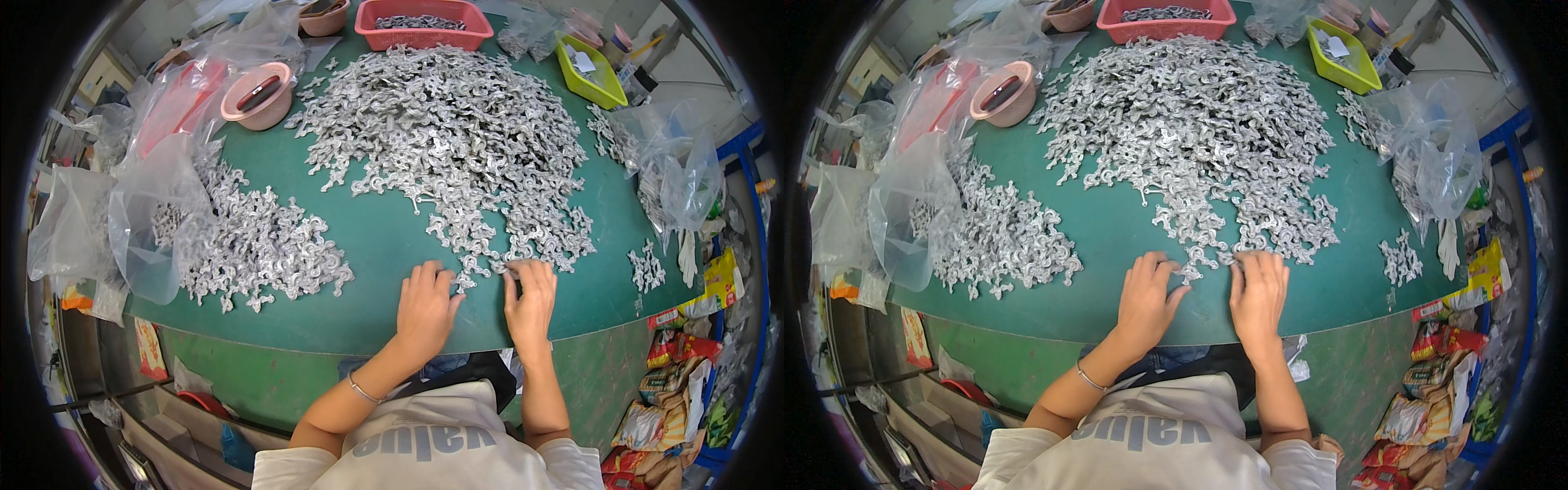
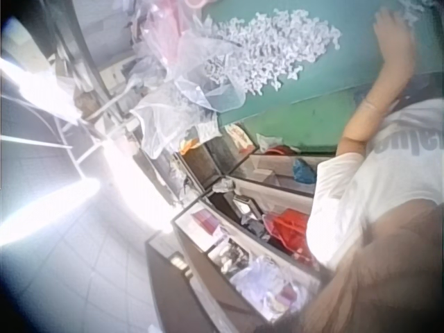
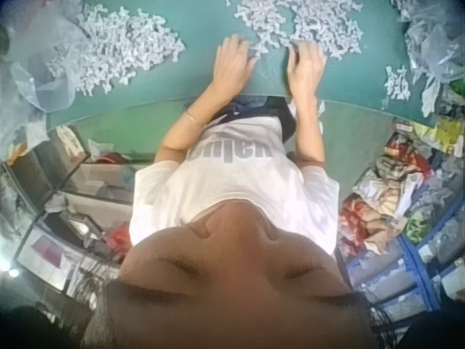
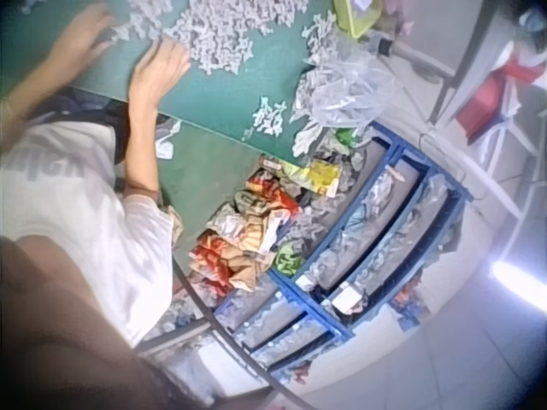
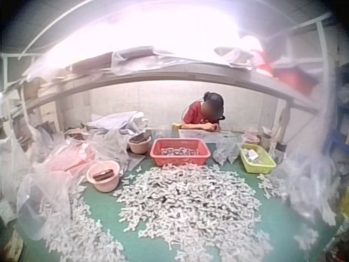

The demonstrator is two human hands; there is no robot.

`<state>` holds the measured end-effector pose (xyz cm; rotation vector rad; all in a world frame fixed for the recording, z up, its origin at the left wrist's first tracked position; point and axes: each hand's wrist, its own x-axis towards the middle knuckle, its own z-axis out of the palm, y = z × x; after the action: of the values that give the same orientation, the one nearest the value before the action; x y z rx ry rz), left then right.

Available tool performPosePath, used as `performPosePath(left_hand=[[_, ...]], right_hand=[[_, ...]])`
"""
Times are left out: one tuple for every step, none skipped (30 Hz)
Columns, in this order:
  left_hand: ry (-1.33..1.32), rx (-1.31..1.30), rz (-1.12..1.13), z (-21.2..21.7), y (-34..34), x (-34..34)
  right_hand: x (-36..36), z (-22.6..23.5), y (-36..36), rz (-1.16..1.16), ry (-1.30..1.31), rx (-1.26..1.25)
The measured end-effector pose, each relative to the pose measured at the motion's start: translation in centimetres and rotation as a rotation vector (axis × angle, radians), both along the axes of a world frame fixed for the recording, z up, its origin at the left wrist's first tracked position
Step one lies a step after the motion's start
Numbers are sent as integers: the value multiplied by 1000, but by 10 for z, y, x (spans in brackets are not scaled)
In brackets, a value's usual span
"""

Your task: The person assembles small metal cross components by hand, fitting pieces together and placing them into a small plastic bag.

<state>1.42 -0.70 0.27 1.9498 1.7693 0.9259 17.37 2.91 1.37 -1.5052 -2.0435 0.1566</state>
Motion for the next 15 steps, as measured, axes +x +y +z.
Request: performPosePath(left_hand=[[-33,15,3,-1,0,-2],[-30,14,3,-3,1,-5],[-104,65,16,-5,1,-7],[-175,114,27,-5,1,-10],[-168,111,26,-4,1,-13],[-301,73,51,-3,1,-16],[-436,36,77,-2,2,-18],[-540,-10,68,5,2,-19],[-536,-12,68,9,0,-20],[-789,-221,38,12,-2,-21],[-1040,-433,7,16,-5,-21],[-1039,-435,9,20,-8,-19],[-1032,-355,-17,26,-12,-15],[-1023,-276,-43,32,-15,-12],[-1023,-277,-43,38,-17,-13]], right_hand=[[0,0,1,-66,28,66],[-2,7,-1,-117,16,88],[-3,9,-2,-117,19,87],[-4,10,-3,-43,139,33],[-6,12,-5,32,259,-21],[-10,15,-7,125,310,-82],[-14,17,-9,205,356,-141],[-19,20,-13,239,452,-238],[-25,25,-16,272,547,-336],[-28,30,-18,304,611,-398],[-28,30,-19,305,612,-401],[-27,29,-21,335,688,-438],[-26,29,-23,363,763,-472],[-24,27,-25,361,788,-499],[-26,30,-28,359,787,-500]])
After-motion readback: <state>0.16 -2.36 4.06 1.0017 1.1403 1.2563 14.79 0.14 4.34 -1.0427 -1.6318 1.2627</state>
